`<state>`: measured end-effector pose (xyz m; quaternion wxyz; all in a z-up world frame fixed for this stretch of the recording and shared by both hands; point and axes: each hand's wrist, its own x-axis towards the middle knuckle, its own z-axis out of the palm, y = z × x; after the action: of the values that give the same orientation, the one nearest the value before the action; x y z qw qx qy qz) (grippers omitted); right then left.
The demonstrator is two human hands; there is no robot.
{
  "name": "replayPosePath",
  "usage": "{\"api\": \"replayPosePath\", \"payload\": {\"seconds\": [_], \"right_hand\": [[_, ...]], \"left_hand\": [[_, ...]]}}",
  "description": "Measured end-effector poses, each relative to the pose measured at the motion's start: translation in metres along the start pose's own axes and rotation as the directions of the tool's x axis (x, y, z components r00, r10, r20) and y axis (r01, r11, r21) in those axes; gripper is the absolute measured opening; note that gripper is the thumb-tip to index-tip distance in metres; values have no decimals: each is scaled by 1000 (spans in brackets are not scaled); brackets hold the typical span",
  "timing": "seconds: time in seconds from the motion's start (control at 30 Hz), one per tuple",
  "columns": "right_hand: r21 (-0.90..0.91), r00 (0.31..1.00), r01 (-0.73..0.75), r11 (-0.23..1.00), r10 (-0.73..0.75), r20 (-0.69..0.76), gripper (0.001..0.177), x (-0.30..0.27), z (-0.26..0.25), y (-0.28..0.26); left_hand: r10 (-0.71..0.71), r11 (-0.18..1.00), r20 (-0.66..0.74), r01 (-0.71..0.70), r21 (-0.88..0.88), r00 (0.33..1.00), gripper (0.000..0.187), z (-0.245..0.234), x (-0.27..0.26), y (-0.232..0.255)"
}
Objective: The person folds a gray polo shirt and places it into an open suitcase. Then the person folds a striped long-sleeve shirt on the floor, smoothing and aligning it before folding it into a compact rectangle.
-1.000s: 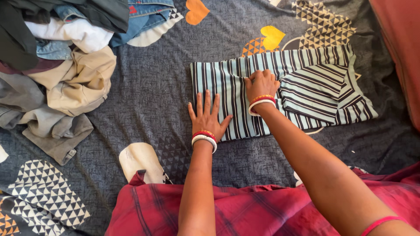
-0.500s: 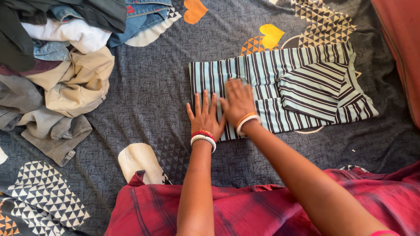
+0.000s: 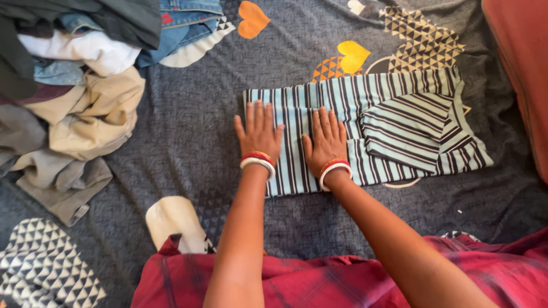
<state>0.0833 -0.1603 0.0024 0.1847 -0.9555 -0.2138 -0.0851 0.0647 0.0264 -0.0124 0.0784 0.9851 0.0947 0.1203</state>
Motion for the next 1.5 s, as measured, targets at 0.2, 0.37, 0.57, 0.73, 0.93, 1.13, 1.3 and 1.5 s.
{"api": "replayPosePath", "payload": {"seconds": [0.2,0.37,0.57,0.73,0.93,1.13,1.3,1.5], "right_hand": [[6,999,-29,1000,29,16,70,-1,1,-1],[-2,999,-43,999,43,29,71,2,0,1],[6,999,-41,999,41,15,66,-3,0,0],[194,985,-175,965,171,34,40,15,-14,6],[251,963,141,958,-73,-261,29,83,-27,41],[127,950,292,948,-272,-154,21,121,-20,54],[175,977,172,969,-146,-153,14,130,-13,61],[183,942,177,967,-113,-317,26,125,-4,28]], "left_hand": [[-160,986,119,152,71,980,67,2,35,-22],[-163,984,83,156,81,983,72,6,9,7],[13,1000,30,-12,-12,999,70,-2,-13,25],[0,1000,86,2,-20,996,68,-16,-9,25],[-10,1000,115,10,0,993,67,-16,-7,26],[-1,1000,103,2,-10,995,68,-14,-10,25],[-4,1000,111,7,-25,994,69,-16,-9,26],[-38,998,153,46,-43,987,84,-23,-6,29]]}}
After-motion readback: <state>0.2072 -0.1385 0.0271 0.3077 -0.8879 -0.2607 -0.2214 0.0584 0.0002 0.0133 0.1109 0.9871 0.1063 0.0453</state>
